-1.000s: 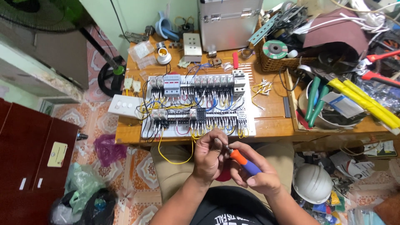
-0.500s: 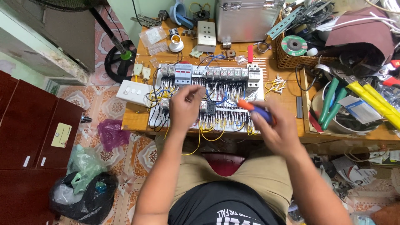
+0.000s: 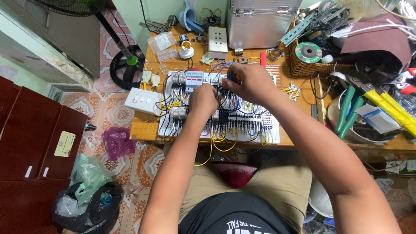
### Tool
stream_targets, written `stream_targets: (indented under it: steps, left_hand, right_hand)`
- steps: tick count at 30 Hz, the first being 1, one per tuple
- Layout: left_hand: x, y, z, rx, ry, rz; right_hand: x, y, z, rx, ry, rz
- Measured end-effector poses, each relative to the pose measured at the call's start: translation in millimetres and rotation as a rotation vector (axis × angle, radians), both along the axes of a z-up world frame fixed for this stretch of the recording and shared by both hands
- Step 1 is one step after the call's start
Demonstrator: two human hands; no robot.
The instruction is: The person uses a screwdriver to tighten screws on a circuit board mounted on a workbench. They repeatedly insert wires into terminal blocks and secure them with the screwdriver.
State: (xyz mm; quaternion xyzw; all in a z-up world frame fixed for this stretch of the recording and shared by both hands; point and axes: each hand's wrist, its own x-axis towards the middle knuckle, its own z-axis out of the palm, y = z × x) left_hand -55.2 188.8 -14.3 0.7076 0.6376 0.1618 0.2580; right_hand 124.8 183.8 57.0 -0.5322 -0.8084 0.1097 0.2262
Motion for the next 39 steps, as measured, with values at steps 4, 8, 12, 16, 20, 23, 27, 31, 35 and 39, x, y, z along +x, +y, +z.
stream_targets:
  steps: [4,8,12,16,20,23,27,31,35,39]
  left_hand:
    - [1,3,3,-0.021,-0.055,0.019]
    - [-1,2,7,0.018,-0.094,0.021]
    - [-2,9,-4,0.023,-0.145,0.004]
    - [-1,15,-13,0.033,-0.113,-0.026]
    - [-1,14,-3,-0.031,-0.081,-0.072]
    - [-2,18,-9,-0.066,-0.103,-0.068]
    - [-2,21,-15,-0.013,-0.151,-0.064]
    - [-2,21,-9,0.021,-0.152,-0.086]
    - [-1,19,-9,0.007,-0.155,-0.086]
    - [-3,21,-12,-0.005,-0.144,-0.098]
  right_hand:
    - [-6,5,-1,0.005,-0.05,-0.002]
    - [-11,10,6,-0.034,-0.106,0.012]
    - [-24,18,22,-0.081,-0.139,0.109]
    - [-40,22,44,-0.178,-0.237,0.171]
    - [-49,22,48,-0.123,-0.475,0.081]
    - [-46,33,31,-0.021,-0.531,0.096]
    - [-43,39,23,-0.036,-0.471,0.158]
    - [-39,38,32,-0.06,-0.425,0.192]
    - [-40,35,37,-0.093,-0.404,0.207]
    - [-40,29,45,-0.115,-0.406,0.246]
